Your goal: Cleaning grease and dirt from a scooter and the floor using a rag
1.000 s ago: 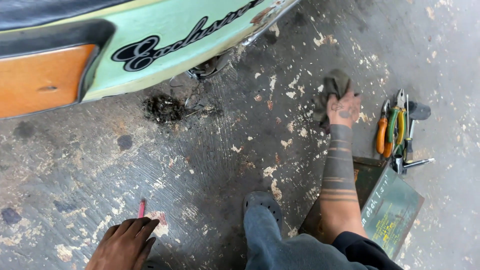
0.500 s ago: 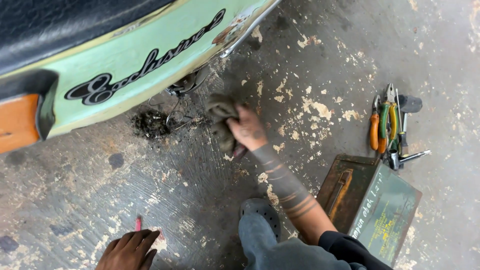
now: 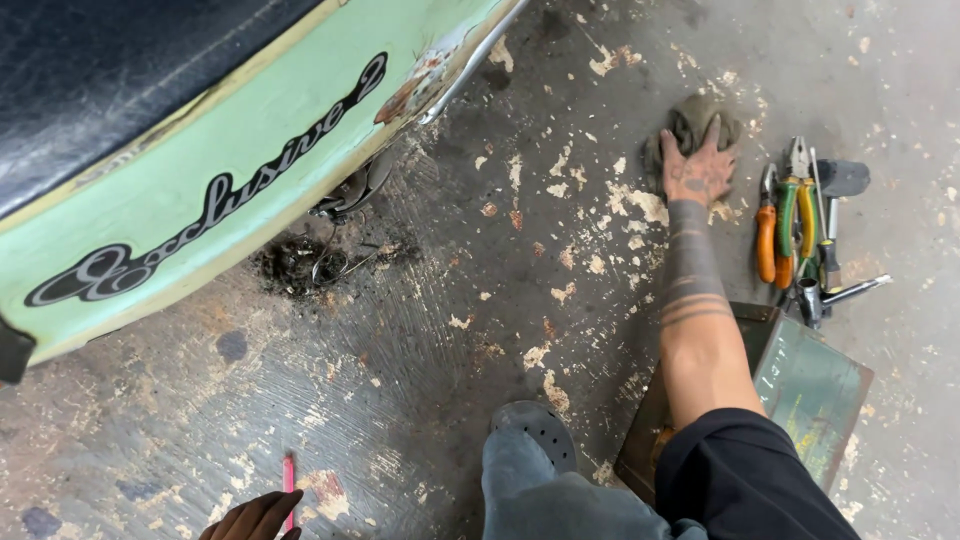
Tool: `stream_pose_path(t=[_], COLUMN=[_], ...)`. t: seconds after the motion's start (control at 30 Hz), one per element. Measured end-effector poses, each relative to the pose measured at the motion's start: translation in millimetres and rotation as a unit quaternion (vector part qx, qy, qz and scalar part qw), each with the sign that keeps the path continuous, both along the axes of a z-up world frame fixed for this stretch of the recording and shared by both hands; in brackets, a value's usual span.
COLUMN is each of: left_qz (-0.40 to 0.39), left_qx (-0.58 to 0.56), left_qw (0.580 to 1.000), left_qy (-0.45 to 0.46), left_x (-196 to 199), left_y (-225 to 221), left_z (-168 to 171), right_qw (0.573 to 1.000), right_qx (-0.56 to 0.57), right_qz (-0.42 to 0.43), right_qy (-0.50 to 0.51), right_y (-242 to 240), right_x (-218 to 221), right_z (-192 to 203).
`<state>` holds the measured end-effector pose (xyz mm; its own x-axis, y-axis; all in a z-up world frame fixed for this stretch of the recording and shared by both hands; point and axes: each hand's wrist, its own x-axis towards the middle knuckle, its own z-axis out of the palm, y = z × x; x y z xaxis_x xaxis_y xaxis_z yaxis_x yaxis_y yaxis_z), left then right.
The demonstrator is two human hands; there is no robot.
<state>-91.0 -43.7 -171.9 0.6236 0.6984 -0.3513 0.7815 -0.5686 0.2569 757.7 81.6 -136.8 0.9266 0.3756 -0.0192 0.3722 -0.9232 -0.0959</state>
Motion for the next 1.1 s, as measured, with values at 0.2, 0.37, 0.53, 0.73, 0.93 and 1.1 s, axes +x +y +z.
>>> stream_pose_path(t=[0.2, 0.37, 0.53, 0.73, 0.93, 1.1], left_qz=[0.028, 0.002, 0.046, 0.063, 0.053, 0.054], left_qx=[-0.027, -0.023, -0.033, -0.066, -0.028, -0.073], left_qw=[0.999, 0.998, 0.997, 0.995, 0.998, 0.995], left_qy=[-0.024, 0.055, 0.061, 0.044, 0.021, 0.047], left_x=[-21.3, -9.7, 43.8, 74.4, 61.3, 45.0], left_y=[-16.4, -8.8, 4.1, 16.6, 7.1, 4.7], left_z=[-24.6, 5.2, 67.8, 109.1, 110.2, 113.1], right_qw=[0.952, 0.884, 0.844, 0.872, 0.868, 0.974], right_qx=[0.079, 0.055, 0.033, 0.138, 0.433, 0.123], right_qz=[0.242, 0.405, 0.534, 0.387, 0.239, 0.177], right_qy=[-0.168, -0.228, -0.034, 0.267, 0.052, -0.073], right_y=[79.3, 166.3, 183.8, 170.5, 73.0, -42.5], right_x=[-4.9, -121.4, -297.9, -351.3, -185.8, -135.2], right_z=[-58.3, -70.7, -45.9, -0.7, 9.5, 12.0])
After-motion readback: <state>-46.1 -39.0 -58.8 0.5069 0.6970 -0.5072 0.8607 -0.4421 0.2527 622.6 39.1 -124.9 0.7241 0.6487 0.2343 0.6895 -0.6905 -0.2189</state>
